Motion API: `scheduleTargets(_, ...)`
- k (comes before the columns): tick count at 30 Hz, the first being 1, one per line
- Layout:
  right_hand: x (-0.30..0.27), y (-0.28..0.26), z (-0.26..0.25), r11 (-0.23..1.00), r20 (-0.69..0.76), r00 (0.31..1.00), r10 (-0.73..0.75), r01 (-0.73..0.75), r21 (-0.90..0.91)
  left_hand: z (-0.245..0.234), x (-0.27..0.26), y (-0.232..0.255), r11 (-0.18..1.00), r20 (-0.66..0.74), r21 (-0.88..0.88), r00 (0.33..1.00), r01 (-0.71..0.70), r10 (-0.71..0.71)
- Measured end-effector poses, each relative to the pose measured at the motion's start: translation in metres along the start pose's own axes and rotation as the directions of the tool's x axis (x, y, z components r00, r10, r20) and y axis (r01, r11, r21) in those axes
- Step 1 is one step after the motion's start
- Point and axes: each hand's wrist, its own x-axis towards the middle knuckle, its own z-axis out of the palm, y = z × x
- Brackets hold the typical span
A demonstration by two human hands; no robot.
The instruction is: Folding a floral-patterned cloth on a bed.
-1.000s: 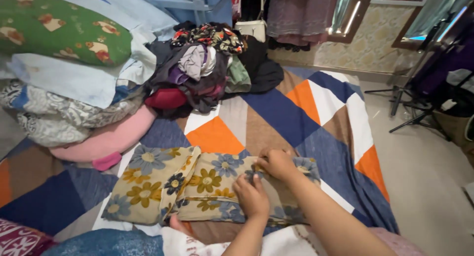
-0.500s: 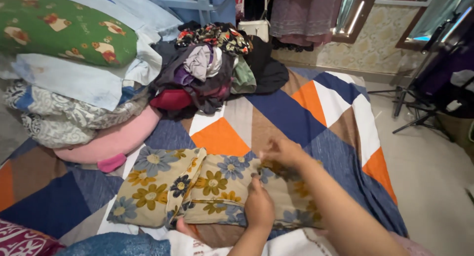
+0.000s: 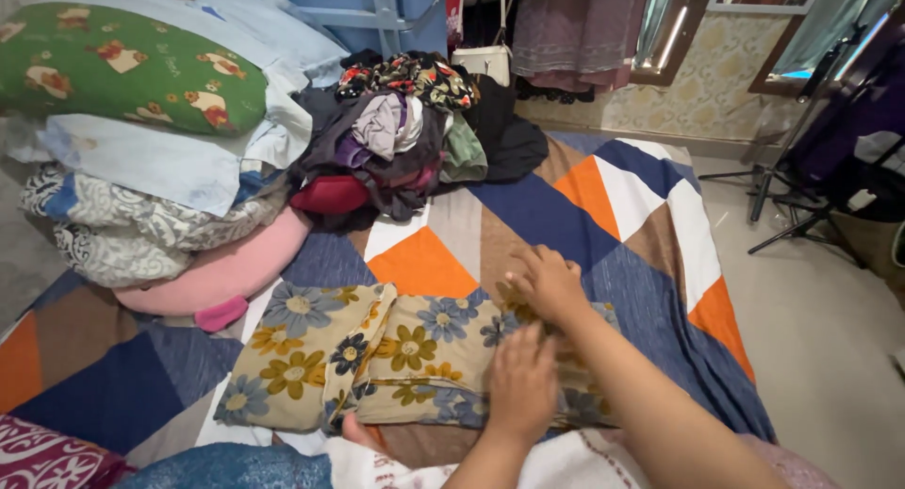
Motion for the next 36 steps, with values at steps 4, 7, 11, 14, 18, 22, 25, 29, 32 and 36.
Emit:
scheduleTargets(4, -0.025, 0.015, 0.032, 0.968, -0.179, 0.955, -0.235, 0.213, -0.131, 0.034, -0.028, -0.005, 0.993, 0.101, 0.111, 0.994, 0.030, -0.041)
scheduleTargets(7, -0.034, 0.016, 0.036, 0.925, -0.092, 0.939, -0.331, 0.304, -0.229, 0.032, -0.028, 0.001, 0.983, 0.009, 0.183, 1.000, 0.026, -0.028)
scheduleTargets(11, -0.024, 0.028, 0.036, 0.985, 0.161, 0.973, -0.164, 0.171, -0.027, -0.010, -0.011, 0.011, 0.979, 0.343, 0.112, 0.917, 0.173, -0.202)
scheduleTargets(14, -0.009, 0.045, 0.051, 0.993, 0.197, 0.978, -0.069, 0.049, 0.104, -0.039, -0.001, 0.017, 0.909, 0.390, 0.024, 0.833, 0.417, -0.393)
scheduleTargets(18, -0.002, 0.041, 0.051, 0.983, 0.121, 0.977, -0.174, 0.165, 0.080, 0.032, -0.017, -0.022, 0.741, -0.085, -0.298, 0.756, 0.602, -0.649)
scheduleTargets(22, -0.002, 0.035, 0.052, 0.984, 0.062, 0.982, -0.176, 0.174, 0.034, 0.014, -0.006, -0.025, 0.593, 0.159, -0.279, 0.646, 0.755, -0.747)
scheduleTargets(25, 0.002, 0.031, 0.051, 0.991, 0.093, 0.987, -0.134, 0.133, 0.014, 0.022, -0.018, -0.027, 0.752, 0.260, -0.090, 0.744, 0.653, -0.616)
scheduleTargets(29, 0.012, 0.029, 0.054, 0.982, -0.066, 0.982, -0.180, 0.183, 0.055, -0.001, -0.009, -0.022, 0.821, 0.275, -0.021, 0.793, 0.570, -0.543)
scheduleTargets(32, 0.021, 0.037, 0.031, 0.969, -0.141, 0.984, -0.104, 0.132, 0.208, -0.017, 0.003, -0.016, 0.934, 0.182, -0.027, 0.921, 0.356, -0.345)
scheduleTargets(36, 0.009, 0.074, -0.012, 0.939, 0.230, 0.954, 0.193, -0.247, 0.239, 0.026, 0.017, -0.028, 0.984, 0.038, -0.130, 0.991, -0.121, 0.127)
